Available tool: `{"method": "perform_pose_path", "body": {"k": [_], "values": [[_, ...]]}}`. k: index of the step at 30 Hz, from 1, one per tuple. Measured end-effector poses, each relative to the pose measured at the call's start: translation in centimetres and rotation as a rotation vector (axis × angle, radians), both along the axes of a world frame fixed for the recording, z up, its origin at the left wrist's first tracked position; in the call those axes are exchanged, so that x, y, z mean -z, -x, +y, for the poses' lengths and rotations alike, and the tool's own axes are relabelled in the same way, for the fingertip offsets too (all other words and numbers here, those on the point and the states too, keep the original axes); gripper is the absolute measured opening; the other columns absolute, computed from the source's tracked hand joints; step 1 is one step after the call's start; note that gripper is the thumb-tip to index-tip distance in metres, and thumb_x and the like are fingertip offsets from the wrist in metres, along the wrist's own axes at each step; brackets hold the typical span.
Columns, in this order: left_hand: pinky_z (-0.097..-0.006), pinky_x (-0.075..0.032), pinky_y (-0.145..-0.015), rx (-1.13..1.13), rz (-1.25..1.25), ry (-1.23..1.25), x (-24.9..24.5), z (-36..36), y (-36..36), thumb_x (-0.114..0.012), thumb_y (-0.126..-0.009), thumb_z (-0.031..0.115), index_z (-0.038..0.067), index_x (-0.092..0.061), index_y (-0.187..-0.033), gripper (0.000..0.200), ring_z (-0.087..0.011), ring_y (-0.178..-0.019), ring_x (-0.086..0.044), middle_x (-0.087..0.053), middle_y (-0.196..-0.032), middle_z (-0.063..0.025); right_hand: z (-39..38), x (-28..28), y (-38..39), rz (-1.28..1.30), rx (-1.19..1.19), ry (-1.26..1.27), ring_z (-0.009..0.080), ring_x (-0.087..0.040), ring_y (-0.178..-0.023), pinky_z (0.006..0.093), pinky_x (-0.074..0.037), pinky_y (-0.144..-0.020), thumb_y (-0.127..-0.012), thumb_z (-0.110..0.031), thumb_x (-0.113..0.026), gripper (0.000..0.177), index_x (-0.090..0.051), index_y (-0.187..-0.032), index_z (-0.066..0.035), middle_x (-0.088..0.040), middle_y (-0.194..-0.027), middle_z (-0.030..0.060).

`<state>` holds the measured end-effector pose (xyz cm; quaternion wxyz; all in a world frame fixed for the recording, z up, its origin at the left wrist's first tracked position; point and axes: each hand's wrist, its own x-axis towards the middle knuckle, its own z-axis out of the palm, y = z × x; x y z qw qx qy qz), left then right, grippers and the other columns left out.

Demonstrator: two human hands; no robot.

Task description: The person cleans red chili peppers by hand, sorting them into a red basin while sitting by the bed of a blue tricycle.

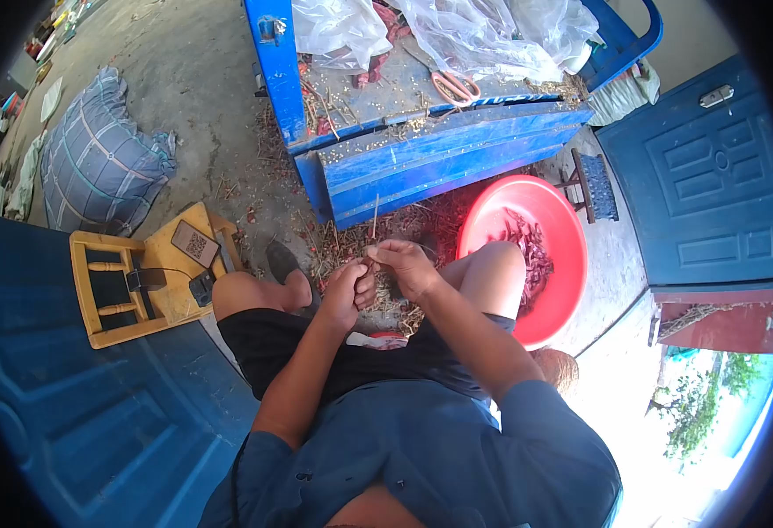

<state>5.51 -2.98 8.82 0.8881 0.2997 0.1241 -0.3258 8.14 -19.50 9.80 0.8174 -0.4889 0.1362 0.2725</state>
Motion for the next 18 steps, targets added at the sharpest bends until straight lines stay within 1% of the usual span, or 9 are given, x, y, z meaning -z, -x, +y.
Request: {"method": "perform_pose_path", "body": {"k": [5, 7, 9, 11, 12, 14, 15, 17, 18], "values": [[-0.0232, -0.025, -0.041, 0.02, 0.081, -0.069, 0.7, -0.1, 1.4, -0.046, -0.091, 0.016, 0.005, -0.056, -0.094, 0.015, -0.005, -0.044, -0.03, -0.037, -0.058, 0.0062, 2.1, -0.8, -0.4, 0.015, 0.404, -0.58, 0.0196, -0.063, -0.1, 0.0421, -0.047, -0.101, -0.094, -0.022, -0.067, 0.019, -0.063, -0.096, -0.003, -0.067, -0.093, 0.0065], [-0.0233, -0.025, -0.041, 0.08, 0.033, -0.041, 0.6, 0.3, 2.0, -0.046, -0.09, 0.016, 0.006, -0.056, -0.093, 0.015, -0.0054, -0.044, -0.03, -0.037, -0.057, 0.0061, 0.9, -1.3, -1.8, -0.066, 0.333, -0.45, 0.0212, -0.063, -0.107, 0.0427, -0.046, -0.105, -0.097, -0.025, -0.063, 0.018, -0.063, -0.092, -0.008, -0.066, -0.092, 0.0055], [-0.0225, -0.026, -0.04, 0.088, 0.005, 0.001, 1.2, 0.8, 2.4, -0.045, -0.092, 0.016, 0.006, -0.057, -0.097, 0.016, -0.0053, -0.042, -0.032, -0.04, -0.058, 0.0055, -1.6, 0.5, -2.0, -0.089, 0.281, -0.296, 0.0222, -0.065, -0.103, 0.0408, -0.048, -0.1, -0.097, -0.022, -0.063, 0.02, -0.066, -0.103, -0.003, -0.068, -0.098, 0.0066], [-0.0223, -0.027, -0.04, 0.005, 0.084, -0.056, 0.9, 1.1, 2.2, -0.044, -0.091, 0.014, 0.006, -0.057, -0.097, 0.016, -0.0057, -0.043, -0.034, -0.042, -0.06, 0.005, -4.1, 1.7, -1.5, -0.154, -0.152, 0.563, 0.0192, -0.066, -0.097, 0.0357, -0.051, -0.093, -0.093, -0.02, -0.067, 0.035, -0.063, -0.122, -0.001, -0.068, -0.102, 0.0074], [-0.0221, -0.028, -0.041, -0.017, 0.086, -0.076, 1.3, 1.2, 2.1, -0.044, -0.09, 0.015, 0.006, -0.056, -0.098, 0.017, -0.0063, -0.044, -0.036, -0.043, -0.06, 0.0042, -5.3, 1.4, -1.2, -0.167, -0.152, 0.564, 0.0192, -0.066, -0.097, 0.0357, -0.051, -0.093, -0.093, -0.02, -0.067, 0.035, -0.063, -0.122, -0.001, -0.068, -0.102, 0.0074], [-0.0231, -0.029, -0.041, -0.022, 0.09, -0.129, 2.0, 1.1, 1.9, -0.045, -0.09, 0.015, 0.006, -0.056, -0.095, 0.015, -0.0072, -0.044, -0.037, -0.043, -0.06, 0.0039, -6.9, 1.3, -0.1, -0.369, -0.208, 0.897, 0.0142, -0.065, -0.092, 0.0322, -0.052, -0.084, -0.089, -0.019, -0.072, 0.047, -0.06, -0.132, -0.003, -0.068, -0.101, 0.0071], [-0.024, -0.03, -0.042, -0.029, 0.099, -0.178, 2.3, 0.9, 1.8, -0.046, -0.09, 0.016, 0.007, -0.056, -0.093, 0.013, -0.0081, -0.044, -0.037, -0.042, -0.06, 0.0035, -6.6, 0.5, -0.3, -0.37, -0.21, 0.897, 0.0142, -0.065, -0.092, 0.0322, -0.052, -0.084, -0.089, -0.019, -0.072, 0.047, -0.06, -0.132, -0.003, -0.068, -0.101, 0.0071], [-0.024, -0.031, -0.042, 0.025, 0.111, -0.181, 2.9, 0.3, 2.3, -0.047, -0.091, 0.016, 0.007, -0.055, -0.093, 0.013, -0.0083, -0.044, -0.038, -0.044, -0.06, 0.003, -5.3, -2.2, 0.2, -0.108, -0.388, 0.459, 0.013, -0.064, -0.092, 0.0308, -0.053, -0.083, -0.089, -0.011, -0.071, 0.057, -0.049, -0.141, -0.002, -0.062, -0.106, 0.0069], [-0.0239, -0.031, -0.042, 0.076, 0.107, -0.179, 2.9, -0.2, 2.1, -0.047, -0.091, 0.016, 0.007, -0.055, -0.093, 0.012, -0.0086, -0.045, -0.039, -0.045, -0.061, 0.0026, -4.8, -0.2, 1.0, -0.396, -0.435, 0.508, 0.0155, -0.066, -0.089, 0.032, -0.054, -0.077, -0.085, -0.007, -0.072, 0.047, -0.059, -0.13, -0.003, -0.065, -0.103, 0.0096]]}}
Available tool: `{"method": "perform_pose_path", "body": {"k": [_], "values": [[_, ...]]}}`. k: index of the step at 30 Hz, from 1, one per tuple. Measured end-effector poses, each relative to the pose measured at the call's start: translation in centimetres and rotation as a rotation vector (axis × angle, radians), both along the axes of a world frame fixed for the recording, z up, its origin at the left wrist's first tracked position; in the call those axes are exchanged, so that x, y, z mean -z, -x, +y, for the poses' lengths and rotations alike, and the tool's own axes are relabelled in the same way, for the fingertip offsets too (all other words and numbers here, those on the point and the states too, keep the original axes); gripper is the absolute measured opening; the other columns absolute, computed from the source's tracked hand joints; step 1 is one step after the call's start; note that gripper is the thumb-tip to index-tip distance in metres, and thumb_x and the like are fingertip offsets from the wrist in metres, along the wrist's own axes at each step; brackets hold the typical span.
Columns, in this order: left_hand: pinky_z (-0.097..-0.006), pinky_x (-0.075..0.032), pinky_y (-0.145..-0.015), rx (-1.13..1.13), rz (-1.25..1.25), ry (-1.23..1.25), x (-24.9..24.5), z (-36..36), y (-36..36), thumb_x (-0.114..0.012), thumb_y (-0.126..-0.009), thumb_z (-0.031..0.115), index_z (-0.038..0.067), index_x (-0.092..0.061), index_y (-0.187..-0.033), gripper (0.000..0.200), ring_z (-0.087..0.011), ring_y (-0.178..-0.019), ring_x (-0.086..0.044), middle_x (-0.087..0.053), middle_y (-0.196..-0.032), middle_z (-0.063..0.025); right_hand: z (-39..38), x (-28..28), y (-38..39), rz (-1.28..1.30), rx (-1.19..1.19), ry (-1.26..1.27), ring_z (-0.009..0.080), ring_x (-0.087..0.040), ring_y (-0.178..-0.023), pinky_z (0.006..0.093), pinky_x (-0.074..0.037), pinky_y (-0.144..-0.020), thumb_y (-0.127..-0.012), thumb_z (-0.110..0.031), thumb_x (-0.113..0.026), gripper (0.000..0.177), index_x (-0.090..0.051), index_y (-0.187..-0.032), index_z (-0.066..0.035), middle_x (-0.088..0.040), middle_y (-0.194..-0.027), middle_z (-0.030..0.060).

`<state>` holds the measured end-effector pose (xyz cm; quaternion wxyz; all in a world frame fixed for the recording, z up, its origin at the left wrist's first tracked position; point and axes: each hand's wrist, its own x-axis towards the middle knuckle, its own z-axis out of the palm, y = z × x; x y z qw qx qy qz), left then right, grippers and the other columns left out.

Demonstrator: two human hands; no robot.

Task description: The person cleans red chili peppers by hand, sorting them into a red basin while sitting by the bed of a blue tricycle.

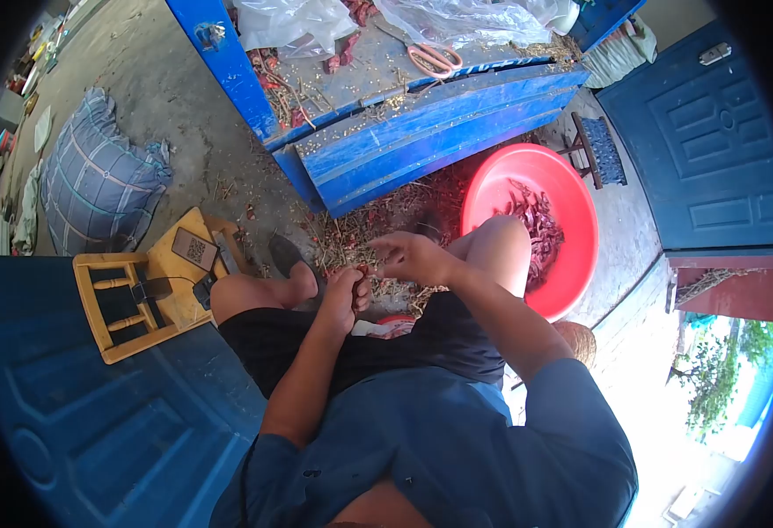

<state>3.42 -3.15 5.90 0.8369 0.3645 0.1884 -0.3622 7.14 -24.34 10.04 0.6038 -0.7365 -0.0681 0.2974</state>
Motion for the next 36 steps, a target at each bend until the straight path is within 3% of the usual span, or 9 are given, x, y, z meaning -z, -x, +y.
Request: {"method": "perform_pose_path", "body": {"k": [3, 8, 13, 15, 17, 20, 25, 28, 36], "values": [[-0.0229, -0.032, -0.042, 0.073, 0.056, -0.094, -0.9, -1.5, 0.2, -0.046, -0.091, 0.015, 0.007, -0.055, -0.09, 0.012, -0.0085, -0.047, -0.041, -0.047, -0.062, 0.0019, 1.4, -0.8, -0.1, -0.396, -0.201, 0.319, 0.0209, -0.069, -0.086, 0.0339, -0.054, -0.074, -0.079, -0.014, -0.073, 0.033, -0.072, -0.111, -0.008, -0.069, -0.098, 0.0114], [-0.0217, -0.033, -0.043, 0.176, -0.015, -0.118, 0.1, -1.5, 1.0, -0.049, -0.094, 0.019, 0.007, -0.058, -0.089, 0.016, -0.0071, -0.047, -0.042, -0.05, -0.063, 0.0018, 0.5, -0.7, -0.2, -0.296, -0.231, 0.288, 0.0211, -0.069, -0.084, 0.0333, -0.055, -0.075, -0.08, -0.013, -0.073, 0.021, -0.072, -0.099, -0.005, -0.069, -0.092, 0.0112], [-0.0215, -0.033, -0.043, 0.152, -0.136, -0.103, 0.7, -1.7, 0.4, -0.054, -0.098, 0.023, 0.002, -0.063, -0.097, 0.023, -0.0052, -0.047, -0.04, -0.05, -0.064, 0.0033, -7.4, -3.3, -2.4, -0.098, 0.36, 0.03, 0.0099, -0.065, -0.081, 0.0265, -0.053, -0.073, -0.083, -0.002, -0.073, 0.018, -0.069, -0.101, 0.0, -0.07, -0.09, 0.0051], [-0.0219, -0.033, -0.043, 0.123, -0.118, -0.132, 0.4, -1.5, 0.2, -0.053, -0.097, 0.019, 0.002, -0.063, -0.095, 0.02, -0.0051, -0.047, -0.039, -0.049, -0.063, 0.003, -14.5, -5.6, -3.4, -0.303, 0.62, 0.37, 0.0143, -0.068, -0.081, 0.027, -0.054, -0.075, -0.082, -0.005, -0.073, 0.02, -0.07, -0.101, 0.001, -0.071, -0.092, 0.0074], [-0.0217, -0.033, -0.043, 0.111, -0.095, -0.151, 0.4, -1.3, 0.2, -0.053, -0.097, 0.018, 0.002, -0.063, -0.095, 0.019, -0.005, -0.047, -0.039, -0.049, -0.063, 0.0028, -21.3, -6.6, -2.9, -0.494, 0.619, 0.833, 0.0185, -0.069, -0.083, 0.0306, -0.055, -0.076, -0.08, -0.009, -0.076, 0.024, -0.071, -0.102, -0.002, -0.071, -0.095, 0.0092], [-0.0203, -0.032, -0.042, 0.11, -0.099, -0.098, -0.5, -2.0, 0.1, -0.052, -0.096, 0.017, 0.003, -0.063, -0.092, 0.018, -0.0042, -0.046, -0.04, -0.049, -0.062, 0.0035, -21.2, -8.7, -3.3, -0.61, 0.497, 0.973, 0.0192, -0.069, -0.089, 0.0305, -0.055, -0.078, -0.08, -0.007, -0.077, 0.026, -0.069, -0.104, -0.002, -0.07, -0.101, 0.0105], [-0.0206, -0.033, -0.042, 0.163, -0.143, -0.099, 0.1, -3.3, 0.2, -0.053, -0.095, 0.016, 0.004, -0.064, -0.091, 0.017, -0.0043, -0.046, -0.041, -0.051, -0.062, 0.0028, -6.5, -12.7, -14.2, -0.905, 0.302, 0.644, 0.0195, -0.066, -0.082, 0.0312, -0.053, -0.071, -0.083, -0.013, -0.075, 0.023, -0.072, -0.106, -0.009, -0.066, -0.097, 0.0082], [-0.0206, -0.032, -0.041, 0.14, -0.148, -0.122, 0.8, -2.8, 0.4, -0.052, -0.095, 0.016, 0.004, -0.064, -0.09, 0.017, -0.0042, -0.046, -0.041, -0.051, -0.062, 0.0026, -0.5, -13.6, -21.5, -1.319, 0.062, 0.798, 0.0297, -0.064, -0.096, 0.0394, -0.052, -0.082, -0.083, -0.015, -0.071, 0.025, -0.071, -0.107, -0.014, -0.065, -0.105, 0.0071], [-0.021, -0.033, -0.043, -0.039, -0.121, -0.157, -0.5, 1.0, -0.5, -0.052, -0.096, 0.017, 0.004, -0.063, -0.091, 0.018, -0.004, -0.048, -0.041, -0.05, -0.064, 0.0039, 4.8, -12.2, -29.5, -1.381, -0.218, 0.997, 0.0271, -0.061, -0.103, 0.0394, -0.053, -0.085, -0.085, -0.016, -0.066, 0.022, -0.071, -0.106, -0.018, -0.064, -0.102, 0.0041]]}}
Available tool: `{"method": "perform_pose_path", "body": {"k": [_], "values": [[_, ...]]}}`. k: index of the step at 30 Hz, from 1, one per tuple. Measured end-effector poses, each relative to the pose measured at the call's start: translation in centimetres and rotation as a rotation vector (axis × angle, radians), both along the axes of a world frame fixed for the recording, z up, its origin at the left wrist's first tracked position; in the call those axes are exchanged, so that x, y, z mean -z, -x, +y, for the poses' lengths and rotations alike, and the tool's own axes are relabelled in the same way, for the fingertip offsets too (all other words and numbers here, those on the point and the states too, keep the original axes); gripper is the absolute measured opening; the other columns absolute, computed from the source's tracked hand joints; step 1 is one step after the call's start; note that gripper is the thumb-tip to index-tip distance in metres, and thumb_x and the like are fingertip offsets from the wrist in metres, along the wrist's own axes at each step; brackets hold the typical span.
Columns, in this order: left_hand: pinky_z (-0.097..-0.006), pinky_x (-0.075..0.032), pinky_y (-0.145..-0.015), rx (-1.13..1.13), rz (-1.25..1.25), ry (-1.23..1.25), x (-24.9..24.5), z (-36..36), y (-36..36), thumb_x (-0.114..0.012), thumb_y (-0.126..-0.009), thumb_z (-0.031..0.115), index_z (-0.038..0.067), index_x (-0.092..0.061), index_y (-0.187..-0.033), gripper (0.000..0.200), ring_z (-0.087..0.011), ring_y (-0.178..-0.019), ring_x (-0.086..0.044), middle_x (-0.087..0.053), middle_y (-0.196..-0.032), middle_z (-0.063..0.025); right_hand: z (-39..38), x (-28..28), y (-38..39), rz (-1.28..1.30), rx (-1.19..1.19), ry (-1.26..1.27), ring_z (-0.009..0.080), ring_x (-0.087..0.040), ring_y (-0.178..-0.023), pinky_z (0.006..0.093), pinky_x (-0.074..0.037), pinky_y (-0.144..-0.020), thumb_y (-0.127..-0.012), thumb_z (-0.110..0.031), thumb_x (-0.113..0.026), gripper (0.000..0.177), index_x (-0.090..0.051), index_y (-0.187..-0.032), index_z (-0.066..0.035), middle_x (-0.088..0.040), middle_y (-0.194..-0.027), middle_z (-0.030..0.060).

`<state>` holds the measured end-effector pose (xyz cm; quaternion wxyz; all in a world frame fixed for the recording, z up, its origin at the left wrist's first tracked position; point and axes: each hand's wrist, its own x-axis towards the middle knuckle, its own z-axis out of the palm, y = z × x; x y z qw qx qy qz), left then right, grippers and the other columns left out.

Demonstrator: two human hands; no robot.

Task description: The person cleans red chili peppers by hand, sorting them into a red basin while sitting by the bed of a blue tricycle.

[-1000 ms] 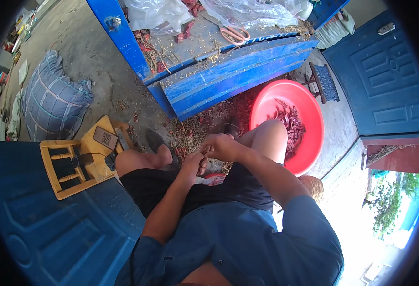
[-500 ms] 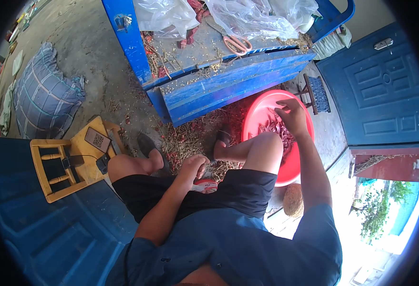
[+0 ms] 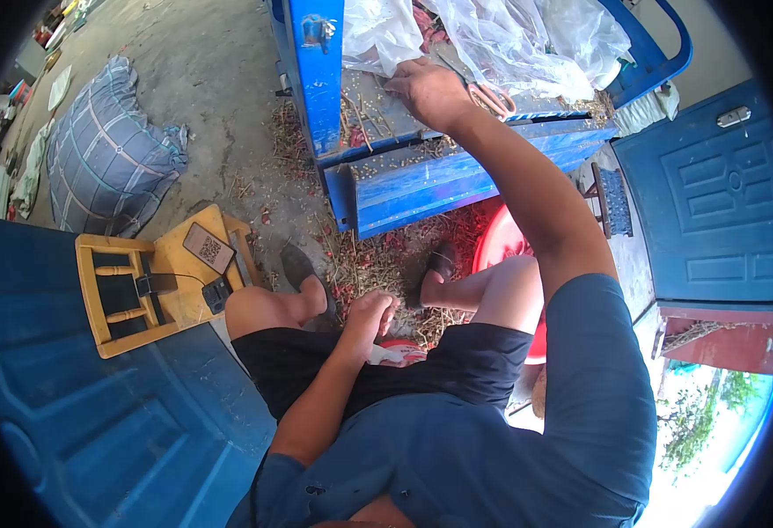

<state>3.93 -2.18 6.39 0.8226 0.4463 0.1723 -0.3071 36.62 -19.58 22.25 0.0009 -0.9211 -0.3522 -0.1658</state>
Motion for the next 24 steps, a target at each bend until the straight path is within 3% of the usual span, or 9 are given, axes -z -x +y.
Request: {"method": "perform_pose_path", "body": {"k": [3, 5, 6, 7, 10, 13, 17, 23, 24], "values": [[-0.0211, -0.032, -0.044, 0.001, -0.024, 0.039, 0.2, -0.2, -0.1, -0.052, -0.097, 0.017, 0.003, -0.063, -0.092, 0.018, -0.0039, -0.049, -0.04, -0.05, -0.063, 0.0041, 0.1, -0.5, 0.8, 0.011, -0.04, -0.01, 0.0277, -0.062, -0.102, 0.0379, -0.053, -0.085, -0.087, -0.015, -0.065, 0.02, -0.07, -0.106, -0.016, -0.065, -0.103, 0.0059], [-0.0213, -0.032, -0.044, 0.009, -0.05, 0.08, 0.1, -0.6, -0.3, -0.051, -0.097, 0.016, 0.003, -0.063, -0.093, 0.018, -0.0038, -0.049, -0.04, -0.05, -0.063, 0.0042, 0.4, -1.1, 2.6, 0.014, -0.065, -0.278, 0.0283, -0.063, -0.094, 0.0377, -0.053, -0.08, -0.085, -0.01, -0.068, 0.025, -0.068, -0.109, -0.013, -0.065, -0.101, 0.0078], [-0.0214, -0.032, -0.043, 0.028, -0.036, 0.081, -0.1, -0.9, -0.2, -0.051, -0.097, 0.016, 0.003, -0.063, -0.093, 0.018, -0.0038, -0.049, -0.04, -0.05, -0.063, 0.0042, 0.4, -1.4, 3.5, 0.058, -0.102, -0.409, 0.0217, -0.064, -0.09, 0.0332, -0.051, -0.077, -0.089, -0.009, -0.067, 0.023, -0.065, -0.112, -0.008, -0.067, -0.1, 0.0057], [-0.0215, -0.031, -0.043, 0.049, -0.023, 0.08, -0.2, -1.1, -0.2, -0.051, -0.097, 0.016, 0.003, -0.063, -0.093, 0.018, -0.0039, -0.049, -0.04, -0.049, -0.063, 0.0042, 0.4, -1.7, 4.5, 0.055, -0.097, -0.405, 0.0217, -0.064, -0.09, 0.0332, -0.051, -0.077, -0.089, -0.009, -0.067, 0.023, -0.065, -0.112, -0.008, -0.067, -0.1, 0.0057], [-0.0217, -0.031, -0.043, 0.064, -0.046, 0.06, -0.2, -1.5, 0.2, -0.052, -0.096, 0.016, 0.004, -0.063, -0.093, 0.017, -0.0042, -0.048, -0.039, -0.05, -0.063, 0.0043, -0.4, -2.2, 8.1, 0.565, 0.051, -1.151, 0.0087, -0.061, -0.086, 0.0257, -0.049, -0.074, -0.095, -0.022, -0.065, 0.028, -0.064, -0.113, -0.001, -0.066, -0.093, -0.0002], [-0.0214, -0.031, -0.043, 0.089, -0.045, 0.028, 0.2, -1.6, 0.6, -0.052, -0.095, 0.017, 0.005, -0.064, -0.092, 0.017, -0.004, -0.048, -0.04, -0.05, -0.063, 0.0044, -2.1, -3.5, 12.7, 0.708, 0.249, -1.368, 0.0068, -0.061, -0.083, 0.0237, -0.047, -0.068, -0.096, -0.023, -0.061, 0.025, -0.066, -0.114, -0.005, -0.067, -0.094, -0.0012], [-0.0204, -0.033, -0.043, 0.105, -0.037, -0.042, 0.5, -1.7, 1.1, -0.052, -0.095, 0.018, 0.006, -0.064, -0.089, 0.018, -0.0038, -0.049, -0.042, -0.05, -0.064, 0.0044, -5.2, 0.6, 18.7, 0.985, 0.39, -1.452, 0.0065, -0.062, -0.082, 0.022, -0.048, -0.063, -0.095, -0.02, -0.061, 0.025, -0.067, -0.115, -0.005, -0.068, -0.094, -0.0014], [-0.0217, -0.029, -0.041, 0.065, -0.022, -0.139, 2.4, -2.2, 1.7, -0.052, -0.096, 0.018, 0.005, -0.065, -0.092, 0.019, -0.0042, -0.045, -0.04, -0.052, -0.061, 0.0042, -5.0, 11.1, 31.7, 1.862, 0.291, -1.113, 0.0099, -0.066, -0.088, 0.0253, -0.054, -0.067, -0.089, -0.017, -0.07, 0.025, -0.069, -0.111, -0.005, -0.07, -0.099, 0.002], [-0.0233, -0.038, -0.047, 0.08, -0.086, -0.196, 2.8, -2.1, 1.8, -0.051, -0.095, 0.017, 0.004, -0.066, -0.091, 0.02, -0.0069, -0.054, -0.05, -0.058, -0.068, 0.0002, -4.0, 11.4, 33.1, 1.904, 0.253, -1.134, 0.01, -0.066, -0.088, 0.0252, -0.054, -0.071, -0.09, -0.015, -0.07, 0.025, -0.068, -0.112, -0.005, -0.07, -0.099, 0.0022]]}}
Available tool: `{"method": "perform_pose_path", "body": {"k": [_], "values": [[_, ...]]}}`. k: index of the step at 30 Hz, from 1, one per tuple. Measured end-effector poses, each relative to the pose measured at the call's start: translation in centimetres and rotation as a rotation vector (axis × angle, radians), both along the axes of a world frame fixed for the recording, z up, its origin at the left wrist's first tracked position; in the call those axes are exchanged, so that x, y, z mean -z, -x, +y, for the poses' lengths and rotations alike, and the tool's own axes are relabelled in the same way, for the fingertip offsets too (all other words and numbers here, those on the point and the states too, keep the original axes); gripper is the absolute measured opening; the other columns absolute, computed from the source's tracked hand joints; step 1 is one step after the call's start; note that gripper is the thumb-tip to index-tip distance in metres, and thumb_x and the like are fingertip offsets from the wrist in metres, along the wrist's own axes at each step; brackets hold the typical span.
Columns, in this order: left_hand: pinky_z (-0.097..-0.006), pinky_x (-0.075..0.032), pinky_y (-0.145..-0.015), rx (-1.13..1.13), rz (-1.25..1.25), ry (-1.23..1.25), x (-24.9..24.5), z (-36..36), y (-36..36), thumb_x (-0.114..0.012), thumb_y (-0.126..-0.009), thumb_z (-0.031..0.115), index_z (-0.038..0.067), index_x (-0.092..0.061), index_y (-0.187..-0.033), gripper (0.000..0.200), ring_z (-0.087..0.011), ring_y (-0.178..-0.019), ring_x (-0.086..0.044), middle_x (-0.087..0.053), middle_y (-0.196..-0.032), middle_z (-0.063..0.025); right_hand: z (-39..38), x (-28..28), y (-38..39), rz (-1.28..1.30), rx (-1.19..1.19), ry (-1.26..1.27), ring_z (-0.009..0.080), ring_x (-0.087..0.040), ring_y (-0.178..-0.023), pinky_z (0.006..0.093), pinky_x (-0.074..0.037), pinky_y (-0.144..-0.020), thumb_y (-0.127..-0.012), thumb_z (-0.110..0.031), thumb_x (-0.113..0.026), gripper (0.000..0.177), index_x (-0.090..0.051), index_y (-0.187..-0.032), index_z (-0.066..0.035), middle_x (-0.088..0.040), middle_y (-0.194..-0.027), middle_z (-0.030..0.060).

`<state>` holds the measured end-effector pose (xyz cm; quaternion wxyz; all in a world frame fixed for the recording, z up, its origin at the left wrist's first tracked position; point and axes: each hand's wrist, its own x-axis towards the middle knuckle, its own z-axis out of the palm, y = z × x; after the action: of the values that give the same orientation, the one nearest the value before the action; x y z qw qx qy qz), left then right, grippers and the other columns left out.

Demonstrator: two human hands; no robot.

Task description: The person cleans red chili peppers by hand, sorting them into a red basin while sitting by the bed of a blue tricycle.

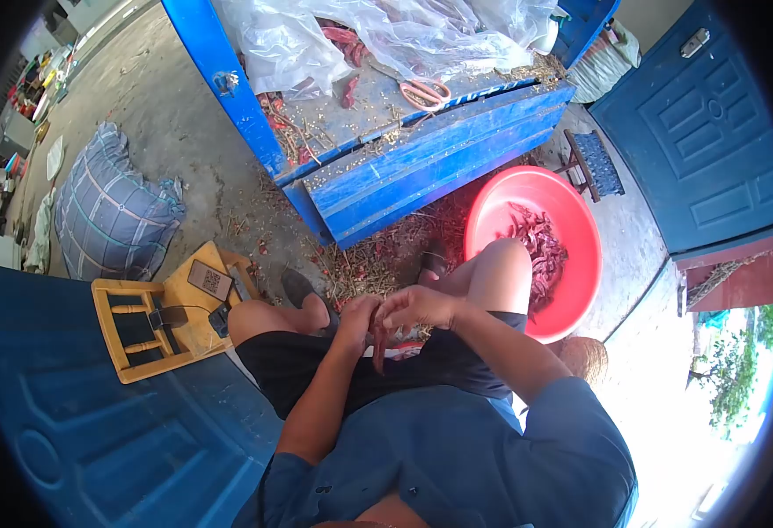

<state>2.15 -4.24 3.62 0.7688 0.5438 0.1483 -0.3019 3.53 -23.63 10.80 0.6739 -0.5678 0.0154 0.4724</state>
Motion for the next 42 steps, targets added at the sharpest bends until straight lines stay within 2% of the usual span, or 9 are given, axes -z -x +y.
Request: {"method": "perform_pose_path", "body": {"k": [5, 7, 9, 11, 20, 23, 26, 33, 42], "values": [[-0.0273, -0.049, -0.068, -0.038, -0.083, 0.043, -1.9, 1.1, -0.3, -0.049, -0.093, 0.014, 0.0, -0.066, -0.092, 0.022, -0.0138, -0.077, -0.062, -0.065, -0.084, -0.0075, 3.6, 1.0, 2.3, -0.159, 0.115, -0.061, 0.0128, -0.065, -0.091, 0.0267, -0.051, -0.081, -0.088, -0.007, -0.071, 0.018, -0.07, -0.107, -0.004, -0.07, -0.099, 0.0028], [-0.0275, -0.048, -0.067, -0.157, -0.031, -0.014, -0.6, 1.5, 0.0, -0.048, -0.094, 0.015, 0.0, -0.066, -0.092, 0.023, -0.014, -0.075, -0.061, -0.065, -0.082, -0.0069, 4.5, 1.6, 2.3, -0.759, 0.133, 0.031, 0.0182, -0.067, -0.091, 0.0314, -0.05, -0.085, -0.083, -0.005, -0.072, 0.017, -0.071, -0.1, -0.005, -0.071, -0.098, 0.006], [-0.0287, -0.049, -0.071, -0.125, 0.005, -0.023, 0.1, 1.8, 0.2, -0.047, -0.095, 0.014, 0.0, -0.066, -0.094, 0.024, -0.0145, -0.079, -0.061, -0.065, -0.086, -0.0075, 5.0, 1.8, 2.7, -0.768, 0.122, 0.1, 0.0238, -0.065, -0.102, 0.0351, -0.047, -0.092, -0.08, -0.006, -0.074, 0.015, -0.07, -0.095, -0.003, -0.07, -0.103, 0.0092], [-0.029, -0.049, -0.073, -0.178, 0.009, -0.013, -0.1, 1.0, 0.4, -0.046, -0.095, 0.015, 0.001, -0.065, -0.096, 0.024, -0.014, -0.082, -0.061, -0.065, -0.09, -0.0071, 5.6, 3.4, 3.4, -1.116, 0.249, 0.407, 0.0298, -0.065, -0.102, 0.0398, -0.048, -0.093, -0.076, -0.011, -0.076, 0.019, -0.071, -0.094, -0.005, -0.069, -0.102, 0.0111], [-0.0247, -0.043, -0.056, -0.121, 0.047, -0.04, 0.2, 0.7, 0.9, -0.048, -0.097, 0.019, 0.002, -0.067, -0.105, 0.027, -0.0097, -0.066, -0.055, -0.062, -0.082, -0.0017, 7.0, 8.2, 4.4, -0.853, 0.63, 0.694, 0.0302, -0.063, -0.1, 0.0405, -0.049, -0.088, -0.071, -0.019, -0.076, 0.021, -0.075, -0.09, -0.008, -0.069, -0.097, 0.0118], [-0.0233, -0.04, -0.053, -0.078, 0.047, -0.043, 2.1, 0.9, 1.0, -0.049, -0.098, 0.022, 0.005, -0.068, -0.106, 0.026, -0.0077, -0.063, -0.052, -0.06, -0.078, 0.0005, 6.5, 9.0, 4.4, -0.547, 0.618, 0.625, 0.0218, -0.064, -0.101, 0.0365, -0.05, -0.085, -0.077, -0.018, -0.075, 0.021, -0.075, -0.095, -0.007, -0.07, -0.098, 0.0076], [-0.0282, -0.051, -0.062, -0.008, 0.085, 0.032, 1.9, 1.0, 0.7, -0.05, -0.099, 0.02, 0.005, -0.065, -0.107, 0.022, -0.0126, -0.074, -0.061, -0.065, -0.09, -0.0039, 5.7, 9.5, 4.3, 0.03, 0.747, 0.084, 0.0096, -0.063, -0.088, 0.0268, -0.051, -0.079, -0.093, -0.02, -0.067, 0.024, -0.068, -0.112, -0.006, -0.067, -0.102, 0.0003], [-0.026, -0.045, -0.054, 0.046, 0.158, -0.006, 2.3, 0.7, 0.9, -0.049, -0.099, 0.024, 0.008, -0.063, -0.099, 0.022, -0.0115, -0.061, -0.058, -0.065, -0.078, -0.0034, 4.4, 7.9, 3.3, 0.119, 0.731, -0.071, 0.0105, -0.061, -0.088, 0.0282, -0.05, -0.078, -0.092, -0.021, -0.067, 0.027, -0.069, -0.116, -0.008, -0.067, -0.099, 0.0005], [-0.0237, -0.045, -0.055, 0.015, 0.192, -0.003, 4.4, 0.6, 1.3, -0.05, -0.099, 0.022, 0.008, -0.062, -0.1, 0.019, -0.0096, -0.063, -0.056, -0.061, -0.077, -0.0002, 5.0, 10.3, 2.4, 0.117, 0.536, 0.149, 0.0114, -0.061, -0.092, 0.0305, -0.048, -0.082, -0.094, -0.021, -0.066, 0.026, -0.07, -0.114, -0.006, -0.068, -0.104, -0.0001]]}}
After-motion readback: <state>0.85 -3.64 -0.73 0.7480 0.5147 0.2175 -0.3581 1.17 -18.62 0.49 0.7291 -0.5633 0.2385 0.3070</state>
